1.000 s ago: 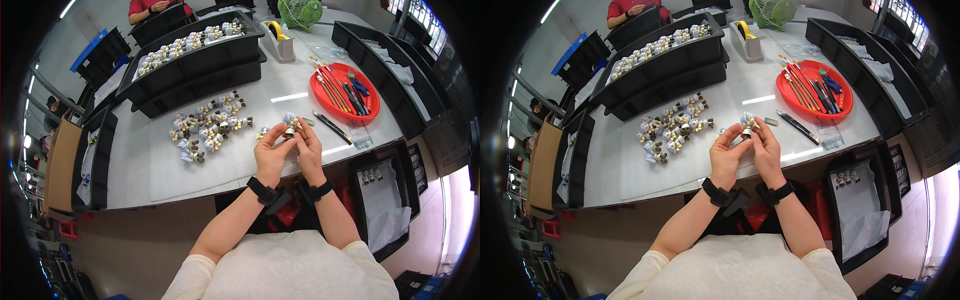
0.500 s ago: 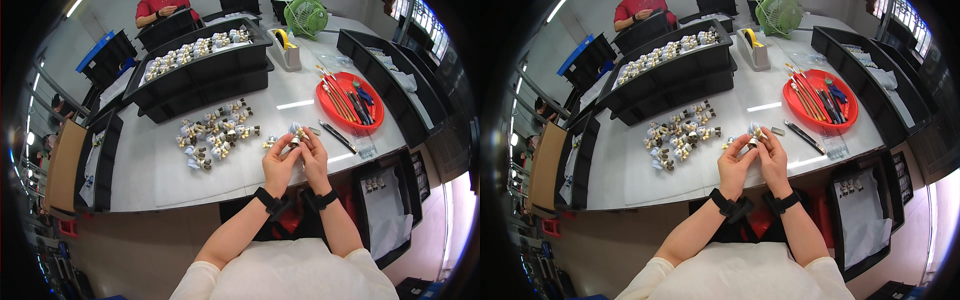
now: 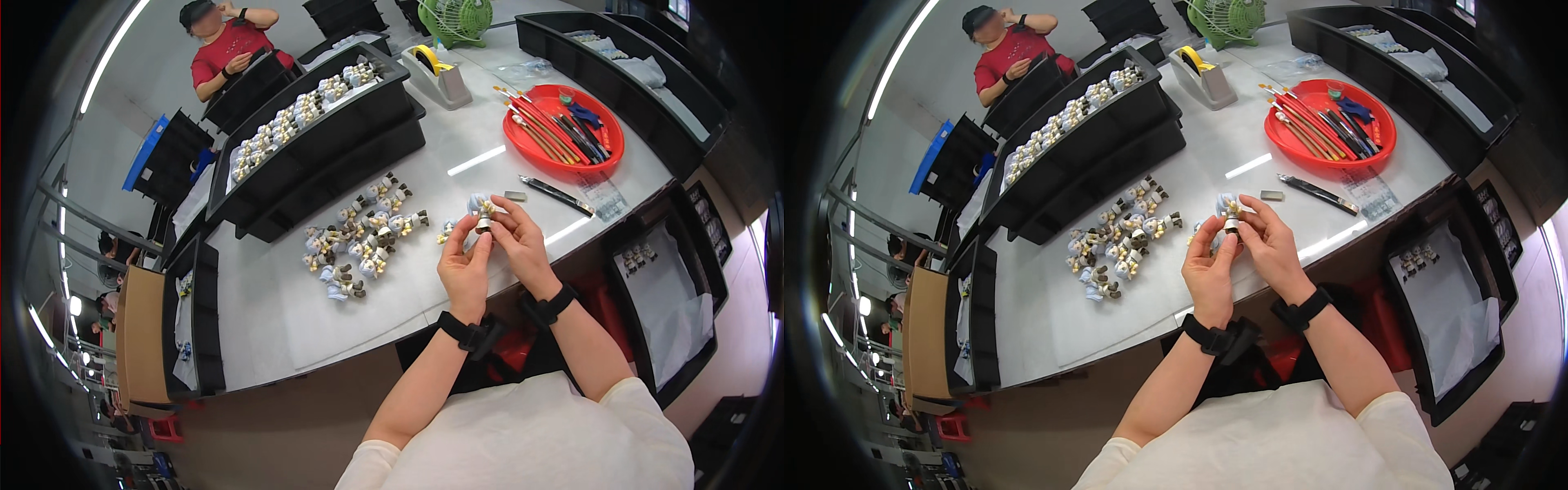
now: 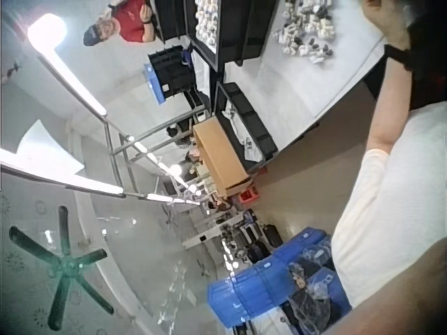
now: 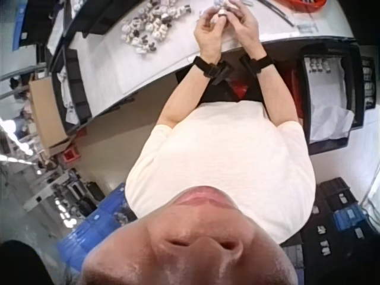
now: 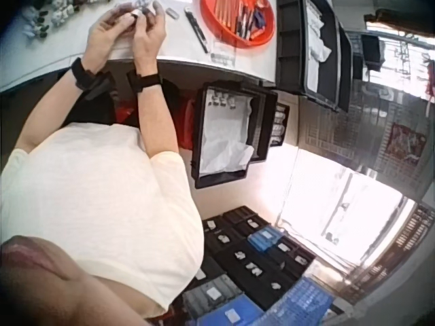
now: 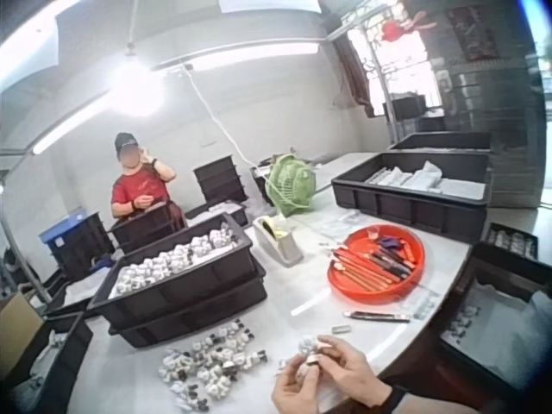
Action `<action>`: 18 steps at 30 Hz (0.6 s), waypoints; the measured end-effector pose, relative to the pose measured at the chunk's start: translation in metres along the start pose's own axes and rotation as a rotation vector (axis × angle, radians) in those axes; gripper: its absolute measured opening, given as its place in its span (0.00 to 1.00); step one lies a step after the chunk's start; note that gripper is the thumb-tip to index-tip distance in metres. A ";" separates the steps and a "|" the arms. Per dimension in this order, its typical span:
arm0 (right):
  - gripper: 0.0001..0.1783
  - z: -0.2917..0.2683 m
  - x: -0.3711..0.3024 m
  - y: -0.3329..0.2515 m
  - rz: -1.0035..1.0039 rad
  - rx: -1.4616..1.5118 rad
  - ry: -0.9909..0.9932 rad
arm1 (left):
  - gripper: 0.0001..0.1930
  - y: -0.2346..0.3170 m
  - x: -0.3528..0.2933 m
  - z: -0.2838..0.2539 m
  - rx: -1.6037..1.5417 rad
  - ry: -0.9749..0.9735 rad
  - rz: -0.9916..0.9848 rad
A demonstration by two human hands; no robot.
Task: Assembling small plastic figurines by attaching heads, limbs, and accessories.
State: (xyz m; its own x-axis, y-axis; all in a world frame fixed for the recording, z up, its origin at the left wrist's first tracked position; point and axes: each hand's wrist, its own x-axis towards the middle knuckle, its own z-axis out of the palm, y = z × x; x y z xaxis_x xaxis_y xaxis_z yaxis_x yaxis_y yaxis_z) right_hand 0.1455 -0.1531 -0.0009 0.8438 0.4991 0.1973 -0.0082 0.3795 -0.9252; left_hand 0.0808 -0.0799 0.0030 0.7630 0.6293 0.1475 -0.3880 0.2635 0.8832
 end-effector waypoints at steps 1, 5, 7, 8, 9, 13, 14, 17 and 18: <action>0.21 0.001 -0.001 -0.001 -0.002 -0.003 0.005 | 0.18 0.000 0.000 0.000 -0.003 -0.005 -0.002; 0.21 0.002 -0.002 0.001 -0.012 -0.032 0.021 | 0.19 -0.002 -0.001 -0.004 0.008 0.019 -0.007; 0.21 0.002 -0.003 0.002 -0.011 -0.043 -0.015 | 0.18 -0.001 -0.002 -0.007 -0.008 -0.006 0.005; 0.21 0.004 -0.004 0.002 -0.008 -0.044 -0.018 | 0.18 0.000 -0.002 -0.007 -0.008 -0.001 0.006; 0.21 0.005 -0.005 -0.001 -0.029 -0.048 -0.014 | 0.18 0.001 -0.003 -0.006 -0.038 -0.018 0.011; 0.21 0.006 -0.006 -0.001 -0.059 -0.062 -0.013 | 0.18 0.002 -0.002 -0.007 -0.082 -0.042 0.011; 0.21 0.007 -0.005 0.000 -0.058 -0.059 -0.016 | 0.18 0.002 -0.002 -0.008 -0.080 -0.039 0.012; 0.21 0.004 -0.008 -0.003 -0.066 -0.054 -0.003 | 0.18 0.002 -0.004 -0.004 -0.082 -0.058 0.003; 0.22 0.003 -0.007 0.000 -0.072 -0.044 -0.005 | 0.18 0.000 -0.004 -0.005 -0.071 -0.052 0.004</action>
State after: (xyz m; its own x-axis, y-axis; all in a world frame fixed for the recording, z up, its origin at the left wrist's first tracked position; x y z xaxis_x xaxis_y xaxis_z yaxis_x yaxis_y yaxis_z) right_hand 0.1376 -0.1542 -0.0013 0.8386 0.4755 0.2658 0.0768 0.3799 -0.9218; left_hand 0.0749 -0.0782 0.0003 0.7866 0.5921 0.1750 -0.4252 0.3140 0.8489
